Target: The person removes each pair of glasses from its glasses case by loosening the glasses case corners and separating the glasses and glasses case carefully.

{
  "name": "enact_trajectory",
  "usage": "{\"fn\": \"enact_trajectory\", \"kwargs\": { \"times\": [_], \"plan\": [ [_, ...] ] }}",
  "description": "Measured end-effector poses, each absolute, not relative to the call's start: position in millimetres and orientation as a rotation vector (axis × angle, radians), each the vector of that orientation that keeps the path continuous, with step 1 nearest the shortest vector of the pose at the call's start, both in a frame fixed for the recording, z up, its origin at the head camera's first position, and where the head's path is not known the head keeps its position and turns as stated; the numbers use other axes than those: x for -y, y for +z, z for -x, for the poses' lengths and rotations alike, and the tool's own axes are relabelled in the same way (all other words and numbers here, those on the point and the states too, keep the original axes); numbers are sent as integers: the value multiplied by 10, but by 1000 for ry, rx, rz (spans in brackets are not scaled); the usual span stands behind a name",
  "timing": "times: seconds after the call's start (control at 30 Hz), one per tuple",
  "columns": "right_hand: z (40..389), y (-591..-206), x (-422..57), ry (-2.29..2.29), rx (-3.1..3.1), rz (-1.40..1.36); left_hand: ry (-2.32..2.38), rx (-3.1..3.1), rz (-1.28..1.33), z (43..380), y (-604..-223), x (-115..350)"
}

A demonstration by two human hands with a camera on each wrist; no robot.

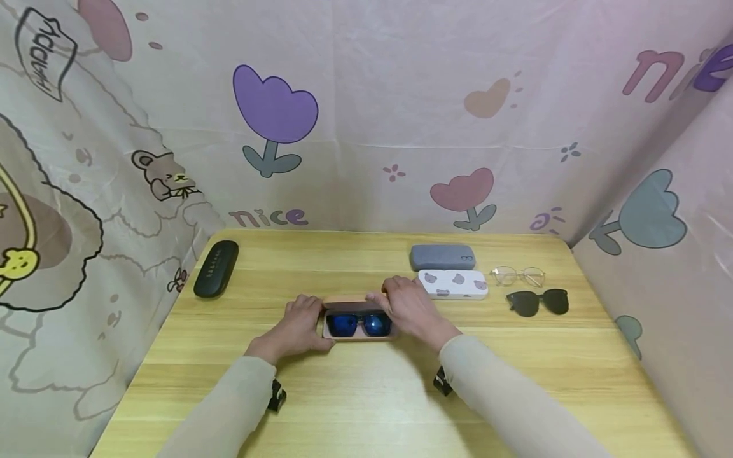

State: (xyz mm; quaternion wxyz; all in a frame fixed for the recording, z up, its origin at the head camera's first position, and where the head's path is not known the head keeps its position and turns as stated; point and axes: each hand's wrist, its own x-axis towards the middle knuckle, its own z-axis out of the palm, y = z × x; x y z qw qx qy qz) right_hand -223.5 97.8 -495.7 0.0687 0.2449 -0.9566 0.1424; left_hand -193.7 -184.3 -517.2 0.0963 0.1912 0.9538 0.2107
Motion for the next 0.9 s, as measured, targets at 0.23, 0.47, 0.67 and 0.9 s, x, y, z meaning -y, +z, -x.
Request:
{"fn": "enact_trajectory", "kwargs": {
  "times": [0.23, 0.47, 0.67, 0.9],
  "plan": [
    [2214, -4961, -977, 399, 2860, -730, 640, -2842, -546, 1914, -5163, 1834],
    [2114, -4962, -1043, 431, 2738, -718, 665, -2841, -539, 1897, -5153, 1833],
    [1981, -4968, -1121, 442, 2552, -734, 678, -2834, -532, 1893, -5146, 1838],
    [1869, -5002, -1105, 413, 2334, -854, 653, -2833, -525, 1910, -5172, 1845]
  ]
}}
